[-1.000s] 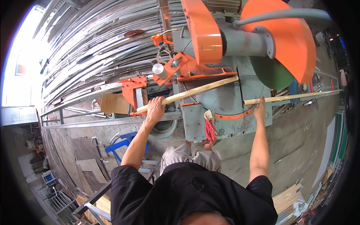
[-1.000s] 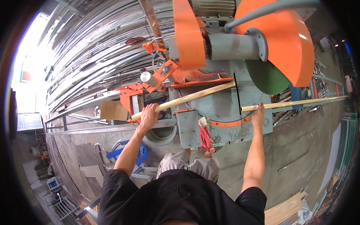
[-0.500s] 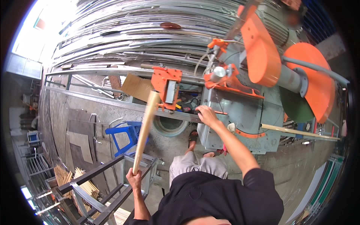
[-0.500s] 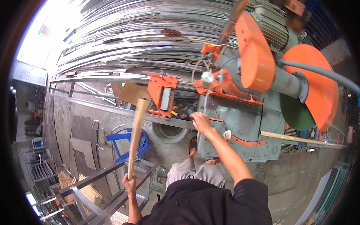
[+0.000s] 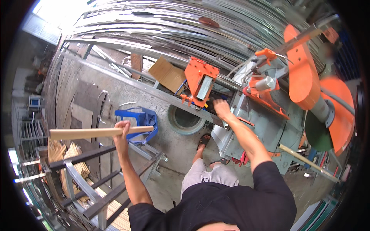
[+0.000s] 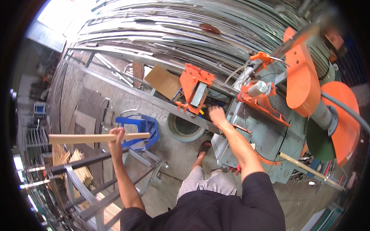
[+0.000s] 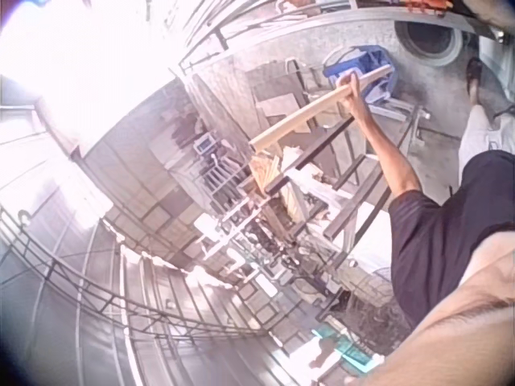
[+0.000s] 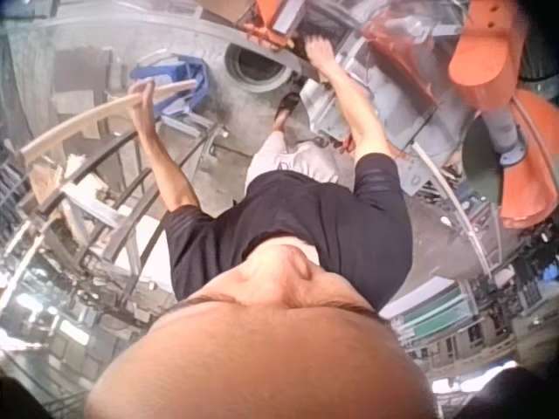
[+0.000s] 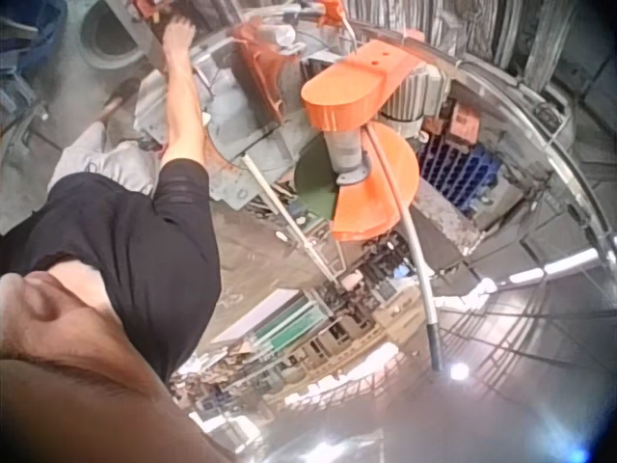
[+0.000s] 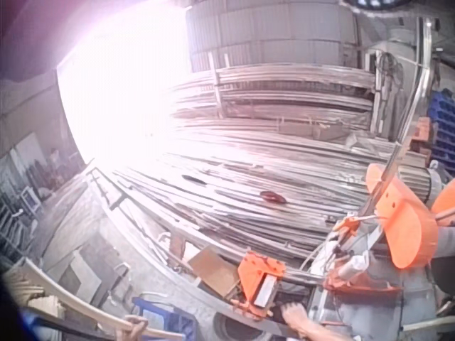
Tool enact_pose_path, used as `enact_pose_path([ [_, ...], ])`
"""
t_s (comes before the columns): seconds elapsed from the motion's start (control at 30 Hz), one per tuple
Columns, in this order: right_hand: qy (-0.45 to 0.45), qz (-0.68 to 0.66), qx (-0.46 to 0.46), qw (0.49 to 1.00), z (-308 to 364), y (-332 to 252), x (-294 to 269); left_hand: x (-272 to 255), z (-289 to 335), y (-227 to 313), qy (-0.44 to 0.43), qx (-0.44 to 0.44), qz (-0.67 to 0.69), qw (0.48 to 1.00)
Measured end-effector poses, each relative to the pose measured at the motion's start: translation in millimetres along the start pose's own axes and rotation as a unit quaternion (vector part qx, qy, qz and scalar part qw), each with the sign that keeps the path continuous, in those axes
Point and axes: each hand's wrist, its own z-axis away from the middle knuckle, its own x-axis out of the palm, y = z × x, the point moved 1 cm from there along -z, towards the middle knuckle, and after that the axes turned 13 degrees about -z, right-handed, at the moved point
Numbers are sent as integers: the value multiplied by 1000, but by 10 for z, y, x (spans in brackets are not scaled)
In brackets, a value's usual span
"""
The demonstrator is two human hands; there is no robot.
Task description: The person picks up a metal tube, places it on a circular cold saw, and measures it using a tape measure. They proceed to cut the tube into several shorter segments and then place the cut pieces onto a metal frame.
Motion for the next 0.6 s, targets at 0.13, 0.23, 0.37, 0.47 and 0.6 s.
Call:
enact_pose_path([
  [0.13, 90, -261, 103, 956, 466, -317, -1055, -58, 6, -450, 39, -35, 77, 996],
  [0.23, 0, -572, 208, 794, 994, -396, -1410, 193, 196, -302, 3, -19, 63, 998],
  [0.37, -130, -773, 150, 602, 1417, -1134, -1878, 698, 683, 135, -125, -12, 43, 991],
  [0.47, -65, -638, 9, 767, 1606, -1450, -1880, 1204, 1234, 958, -251, 63, 10, 966],
  [0.6, 2, -598, 1, 801, 1999, -1857, -1829, 1407, 1937, 1244, -316, 116, 44, 941],
])
